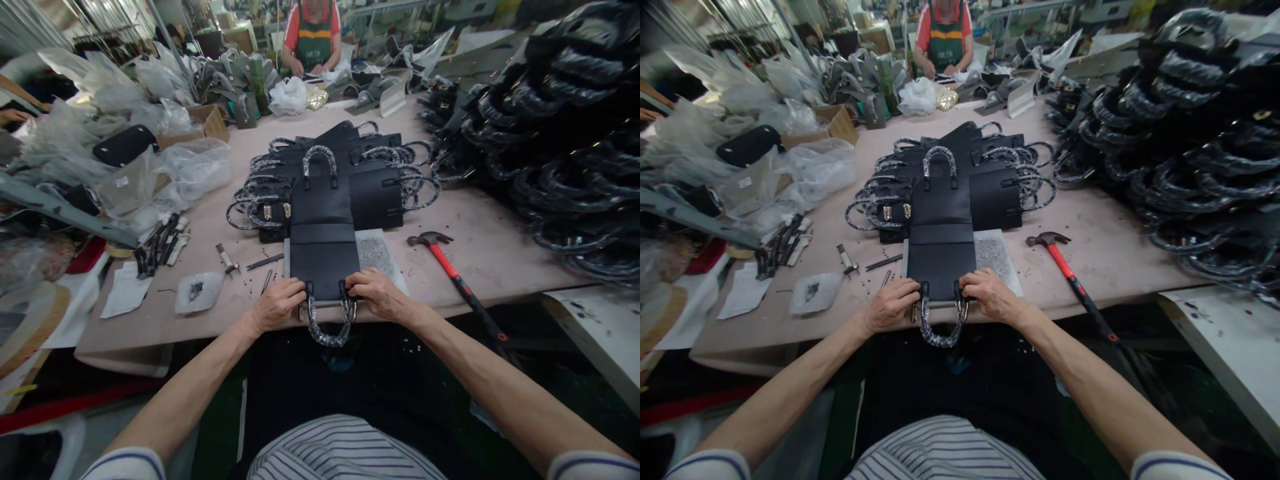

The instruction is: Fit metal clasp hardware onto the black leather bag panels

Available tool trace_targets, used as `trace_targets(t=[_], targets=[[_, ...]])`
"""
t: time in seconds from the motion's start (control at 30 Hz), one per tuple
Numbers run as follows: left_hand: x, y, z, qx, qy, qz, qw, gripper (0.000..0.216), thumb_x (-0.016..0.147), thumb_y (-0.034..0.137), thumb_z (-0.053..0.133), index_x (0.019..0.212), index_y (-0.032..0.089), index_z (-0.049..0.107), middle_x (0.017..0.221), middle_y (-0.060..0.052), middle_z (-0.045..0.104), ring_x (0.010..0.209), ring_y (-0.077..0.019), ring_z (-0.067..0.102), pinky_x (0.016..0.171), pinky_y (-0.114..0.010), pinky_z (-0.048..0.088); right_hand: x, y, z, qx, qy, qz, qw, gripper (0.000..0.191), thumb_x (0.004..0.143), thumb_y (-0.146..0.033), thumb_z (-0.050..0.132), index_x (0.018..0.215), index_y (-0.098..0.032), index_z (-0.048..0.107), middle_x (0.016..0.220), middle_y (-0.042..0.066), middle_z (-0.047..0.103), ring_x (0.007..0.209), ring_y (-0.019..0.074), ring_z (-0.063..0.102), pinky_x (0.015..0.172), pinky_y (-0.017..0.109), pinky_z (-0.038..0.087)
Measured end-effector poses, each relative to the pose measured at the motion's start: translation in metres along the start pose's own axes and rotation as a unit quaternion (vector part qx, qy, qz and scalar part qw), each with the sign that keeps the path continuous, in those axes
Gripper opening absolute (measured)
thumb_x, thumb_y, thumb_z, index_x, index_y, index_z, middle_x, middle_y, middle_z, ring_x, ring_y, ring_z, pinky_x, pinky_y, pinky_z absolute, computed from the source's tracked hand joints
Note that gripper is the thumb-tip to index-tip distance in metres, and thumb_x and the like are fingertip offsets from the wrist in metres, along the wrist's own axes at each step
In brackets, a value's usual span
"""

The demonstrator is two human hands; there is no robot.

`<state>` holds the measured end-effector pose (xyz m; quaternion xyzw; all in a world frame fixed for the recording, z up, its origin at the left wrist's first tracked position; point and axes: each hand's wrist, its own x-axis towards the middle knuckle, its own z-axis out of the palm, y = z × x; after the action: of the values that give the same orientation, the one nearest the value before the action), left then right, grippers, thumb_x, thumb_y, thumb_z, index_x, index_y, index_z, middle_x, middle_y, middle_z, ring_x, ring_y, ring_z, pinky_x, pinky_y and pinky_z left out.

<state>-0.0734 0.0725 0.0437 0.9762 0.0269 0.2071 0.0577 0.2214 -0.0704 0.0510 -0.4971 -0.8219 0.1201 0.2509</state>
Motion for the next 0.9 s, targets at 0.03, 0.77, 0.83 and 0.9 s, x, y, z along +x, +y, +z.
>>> trace_targets(t=[0.03, 0.77, 0.83, 0.9], targets=[[0.000, 0.002, 0.001, -0.003, 0.007, -0.009, 1.000, 0.031, 0.094, 0.005, 0.042, 0.104, 0.017, 0.068, 0.115, -0.012, 0.068, 0.111, -0.0228, 0.062, 0.096, -0.039, 0.055, 0.000, -0.001, 0.001, 0.003, 0.003, 0.000, 1.000, 0.035, 0.071, 0.004, 0.044, 0.086, -0.018, 0.066, 0.108, 0.007, 0.068, 0.096, 0.0203, 0.060, 0.086, 0.036, 0.038], [-0.006, 0.042, 0.022, 0.006, 0.070, -0.123, 0.990, 0.030, 0.094, 0.008, 0.046, 0.110, 0.020, 0.068, 0.112, -0.012, 0.068, 0.113, -0.0244, 0.060, 0.094, -0.044, 0.054, -0.011, -0.015, 0.030, -0.007, 0.153, 0.059, 0.986, 0.024, 0.086, -0.005, 0.047, 0.089, -0.020, 0.065, 0.112, 0.008, 0.065, 0.104, 0.0239, 0.054, 0.092, 0.043, 0.042], [-0.006, 0.038, 0.025, 0.009, 0.067, -0.117, 0.991, 0.031, 0.094, 0.008, 0.045, 0.113, 0.020, 0.067, 0.115, -0.013, 0.067, 0.115, -0.0248, 0.060, 0.097, -0.045, 0.055, -0.011, -0.017, 0.030, 0.008, 0.159, 0.059, 0.985, 0.025, 0.085, -0.004, 0.046, 0.092, -0.021, 0.064, 0.116, 0.009, 0.063, 0.109, 0.0249, 0.054, 0.095, 0.045, 0.044], [-0.006, 0.034, 0.027, 0.010, 0.075, -0.108, 0.991, 0.032, 0.094, 0.007, 0.045, 0.115, 0.019, 0.066, 0.117, -0.013, 0.067, 0.117, -0.0249, 0.060, 0.099, -0.046, 0.055, -0.011, -0.018, 0.031, 0.019, 0.169, 0.062, 0.983, 0.026, 0.085, -0.004, 0.046, 0.094, -0.021, 0.063, 0.117, 0.009, 0.063, 0.110, 0.0251, 0.054, 0.095, 0.046, 0.044]])
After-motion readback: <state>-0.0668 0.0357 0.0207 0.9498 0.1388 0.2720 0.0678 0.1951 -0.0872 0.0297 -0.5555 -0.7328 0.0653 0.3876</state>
